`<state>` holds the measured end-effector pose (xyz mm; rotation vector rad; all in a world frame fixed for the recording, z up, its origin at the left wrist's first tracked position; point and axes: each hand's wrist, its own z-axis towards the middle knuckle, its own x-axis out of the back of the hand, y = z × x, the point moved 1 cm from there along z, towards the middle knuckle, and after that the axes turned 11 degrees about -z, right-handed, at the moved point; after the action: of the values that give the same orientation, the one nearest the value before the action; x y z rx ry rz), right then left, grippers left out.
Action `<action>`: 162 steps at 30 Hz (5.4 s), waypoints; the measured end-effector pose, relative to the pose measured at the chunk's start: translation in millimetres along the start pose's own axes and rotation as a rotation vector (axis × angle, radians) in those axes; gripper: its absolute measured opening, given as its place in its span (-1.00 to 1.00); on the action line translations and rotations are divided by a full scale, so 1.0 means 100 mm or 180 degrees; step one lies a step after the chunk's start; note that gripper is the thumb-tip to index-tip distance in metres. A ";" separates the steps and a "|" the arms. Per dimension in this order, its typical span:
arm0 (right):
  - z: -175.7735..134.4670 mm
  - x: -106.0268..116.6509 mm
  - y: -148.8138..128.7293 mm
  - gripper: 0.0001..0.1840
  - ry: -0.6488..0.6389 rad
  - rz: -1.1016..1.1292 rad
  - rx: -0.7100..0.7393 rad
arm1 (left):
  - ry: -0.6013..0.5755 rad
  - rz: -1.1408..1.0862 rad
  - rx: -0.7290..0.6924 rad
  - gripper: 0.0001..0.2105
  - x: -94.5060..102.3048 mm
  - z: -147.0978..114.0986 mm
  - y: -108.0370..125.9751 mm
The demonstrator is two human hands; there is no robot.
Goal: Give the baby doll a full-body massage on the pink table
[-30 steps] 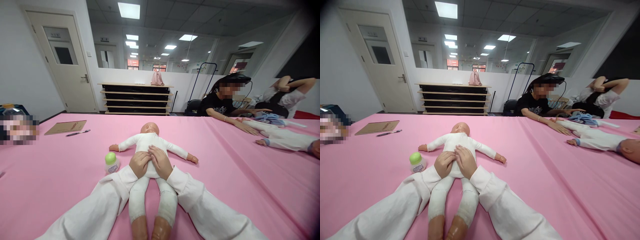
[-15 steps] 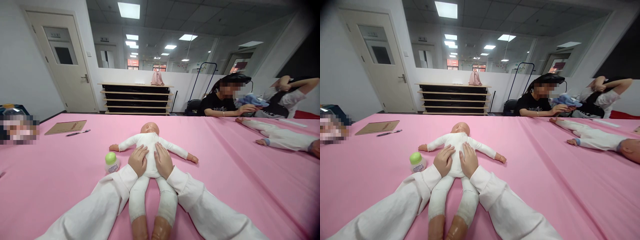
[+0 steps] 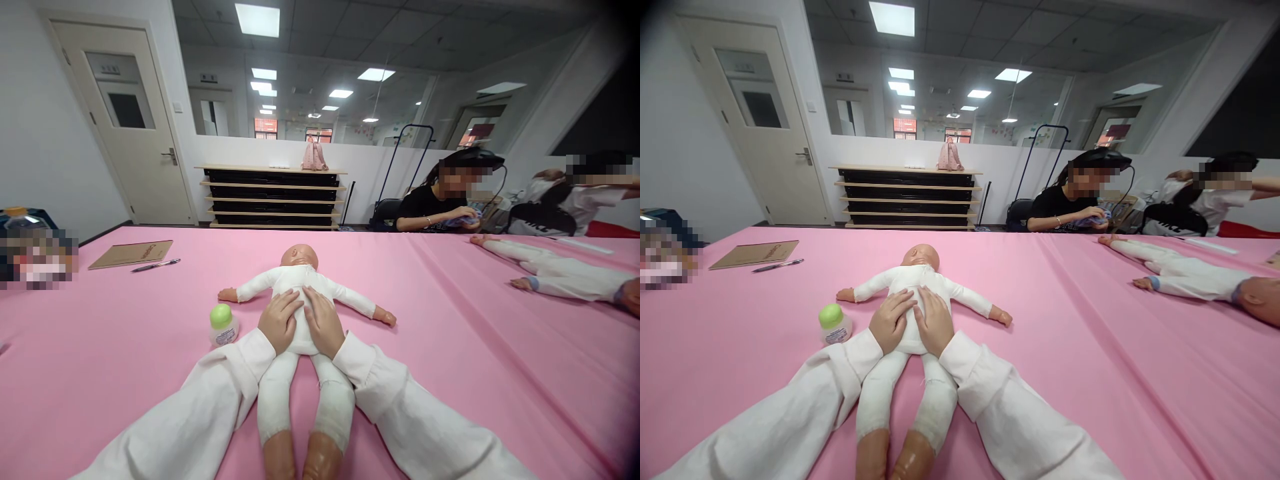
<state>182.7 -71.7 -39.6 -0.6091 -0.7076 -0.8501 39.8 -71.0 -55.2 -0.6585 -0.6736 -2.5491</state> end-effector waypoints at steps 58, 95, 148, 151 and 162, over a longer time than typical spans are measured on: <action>0.01 0.11 0.00 -0.55 -0.0472 0.0452 0.0804 | -0.0430 -0.0334 -0.1247 -0.76 0.04 0.05 0.13; -0.05 0.01 0.09 -0.55 0.0614 0.0371 -0.0961 | 0.0273 0.0207 -0.0565 -0.83 0.09 -0.02 0.13; 1.22 -0.29 0.19 -0.73 -0.2004 0.1340 0.0778 | -0.2006 0.0129 -0.0115 -0.81 -0.18 0.71 0.23; 1.12 -0.34 0.29 -0.69 -0.1557 0.1438 0.0680 | -0.1635 0.0030 0.0037 -0.83 -0.15 0.62 0.08; 0.45 -0.35 0.67 -0.50 -0.0918 0.0769 0.0410 | -0.0580 -0.0355 0.0750 -0.71 -0.06 0.15 -0.09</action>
<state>208.1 11.8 -51.4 -0.6926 -0.9213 -0.4931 45.1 -53.9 -49.7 -0.7960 -1.0814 -2.4739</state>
